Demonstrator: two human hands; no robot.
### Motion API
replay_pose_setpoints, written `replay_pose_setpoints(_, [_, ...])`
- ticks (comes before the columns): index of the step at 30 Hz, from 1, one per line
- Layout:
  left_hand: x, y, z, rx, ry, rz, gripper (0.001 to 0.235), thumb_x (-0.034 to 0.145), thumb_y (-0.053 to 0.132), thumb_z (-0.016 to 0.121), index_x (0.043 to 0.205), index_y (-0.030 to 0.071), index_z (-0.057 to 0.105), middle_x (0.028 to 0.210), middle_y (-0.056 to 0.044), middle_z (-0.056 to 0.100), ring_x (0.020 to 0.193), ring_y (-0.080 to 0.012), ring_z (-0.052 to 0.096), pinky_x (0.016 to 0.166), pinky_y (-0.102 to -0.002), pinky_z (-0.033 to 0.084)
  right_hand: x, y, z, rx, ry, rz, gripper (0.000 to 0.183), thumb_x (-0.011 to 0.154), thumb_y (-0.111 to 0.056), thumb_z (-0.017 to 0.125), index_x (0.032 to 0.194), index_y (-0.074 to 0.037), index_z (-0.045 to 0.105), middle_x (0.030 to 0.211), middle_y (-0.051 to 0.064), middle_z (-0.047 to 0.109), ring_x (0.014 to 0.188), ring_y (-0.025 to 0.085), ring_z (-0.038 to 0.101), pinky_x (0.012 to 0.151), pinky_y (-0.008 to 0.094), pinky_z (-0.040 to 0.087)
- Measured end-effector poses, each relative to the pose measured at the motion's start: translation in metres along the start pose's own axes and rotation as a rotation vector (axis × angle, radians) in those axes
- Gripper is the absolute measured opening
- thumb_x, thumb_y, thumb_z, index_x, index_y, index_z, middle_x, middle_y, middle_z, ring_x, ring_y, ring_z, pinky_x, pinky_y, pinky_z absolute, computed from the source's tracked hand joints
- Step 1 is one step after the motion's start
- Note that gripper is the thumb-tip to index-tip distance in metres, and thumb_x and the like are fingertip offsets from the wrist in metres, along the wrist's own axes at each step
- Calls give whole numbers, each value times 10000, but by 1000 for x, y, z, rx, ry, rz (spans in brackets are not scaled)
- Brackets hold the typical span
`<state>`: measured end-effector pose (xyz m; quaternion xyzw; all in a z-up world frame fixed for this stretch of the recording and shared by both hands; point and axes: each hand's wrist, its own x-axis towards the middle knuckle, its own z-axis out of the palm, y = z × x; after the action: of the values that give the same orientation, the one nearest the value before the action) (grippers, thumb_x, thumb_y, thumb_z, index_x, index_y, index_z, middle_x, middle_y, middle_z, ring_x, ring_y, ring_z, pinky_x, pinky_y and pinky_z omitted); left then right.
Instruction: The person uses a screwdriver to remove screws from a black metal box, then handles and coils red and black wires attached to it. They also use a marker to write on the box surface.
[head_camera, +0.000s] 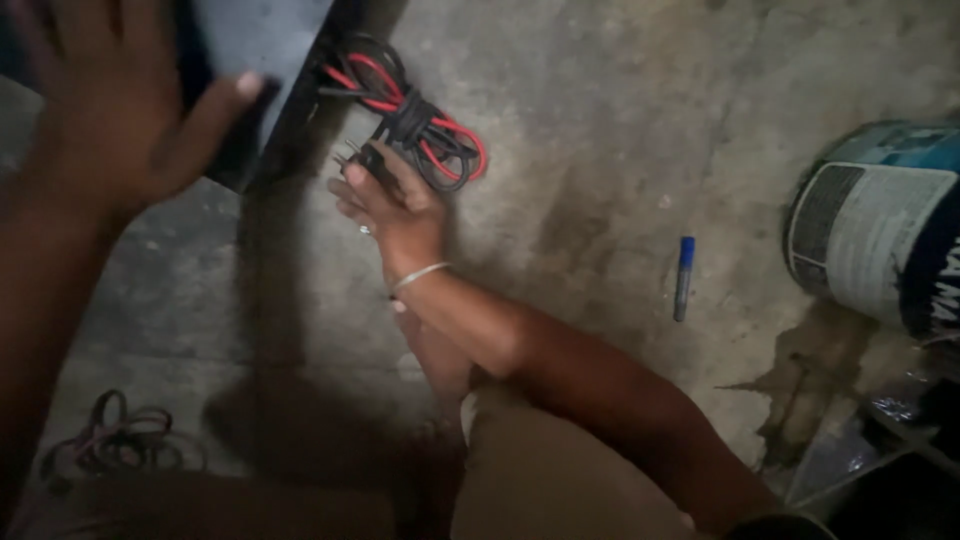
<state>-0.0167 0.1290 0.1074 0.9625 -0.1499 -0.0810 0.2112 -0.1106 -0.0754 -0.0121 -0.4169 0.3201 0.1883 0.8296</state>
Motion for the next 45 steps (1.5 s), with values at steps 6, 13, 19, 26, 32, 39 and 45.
replay_pose_setpoints(6, [-28,-27,20,26,-187,-174,991,1099,679,352,1721,-28,44,1737,-360,-70,1605,-541,-113,1182,-814,-97,28,9,23,-189,-91,-113,526,989,-217,704,1422,45,564,1143,139,715,913,261,756,789,349,627])
replay_pose_setpoints(13, [-28,-42,26,2,-242,-130,1018,1077,707,319,1710,-26,4,1724,-375,-100,1569,-537,-164,1186,-800,-112,43,3,18,-294,-145,-38,545,966,-273,683,1402,24,548,1104,143,708,809,261,780,701,343,644])
replay_pose_setpoints(19, [-28,-45,28,-20,-229,-113,1048,1043,721,321,1691,-43,13,1707,-401,-67,1561,-576,-130,1157,-823,-104,48,-9,20,-329,-181,-16,551,980,-311,670,1367,71,582,1125,153,711,783,262,777,663,329,639])
replay_pose_setpoints(26, [-25,-50,31,-69,-228,-87,1122,971,742,362,1637,-89,10,1651,-457,-79,1522,-625,-139,1107,-838,-122,51,-15,28,-433,-195,51,528,1005,-338,640,1309,92,602,1094,175,711,772,282,791,638,333,637])
replay_pose_setpoints(32, [-23,-52,27,-12,-257,-85,1151,975,764,392,1675,-49,-25,1656,-468,-97,1501,-640,-150,1102,-848,-114,51,-22,21,-403,-361,40,547,1044,-295,584,1432,76,484,1289,172,668,1064,305,759,850,364,640])
replay_pose_setpoints(39, [-21,-51,25,-73,-348,-139,1220,867,748,481,1622,-48,-53,1622,-450,-124,1472,-639,-182,1058,-860,-127,42,-20,8,-474,-445,-41,509,1085,-214,548,1493,64,424,1336,172,638,1152,318,728,974,373,622])
replay_pose_setpoints(45, [-24,-49,17,-30,-353,-130,1243,907,726,568,1668,-6,-87,1636,-411,-204,1490,-604,-228,1106,-854,-126,48,-33,21,-505,-480,11,472,1080,-215,526,1426,98,463,1295,172,643,1118,281,714,974,373,623])
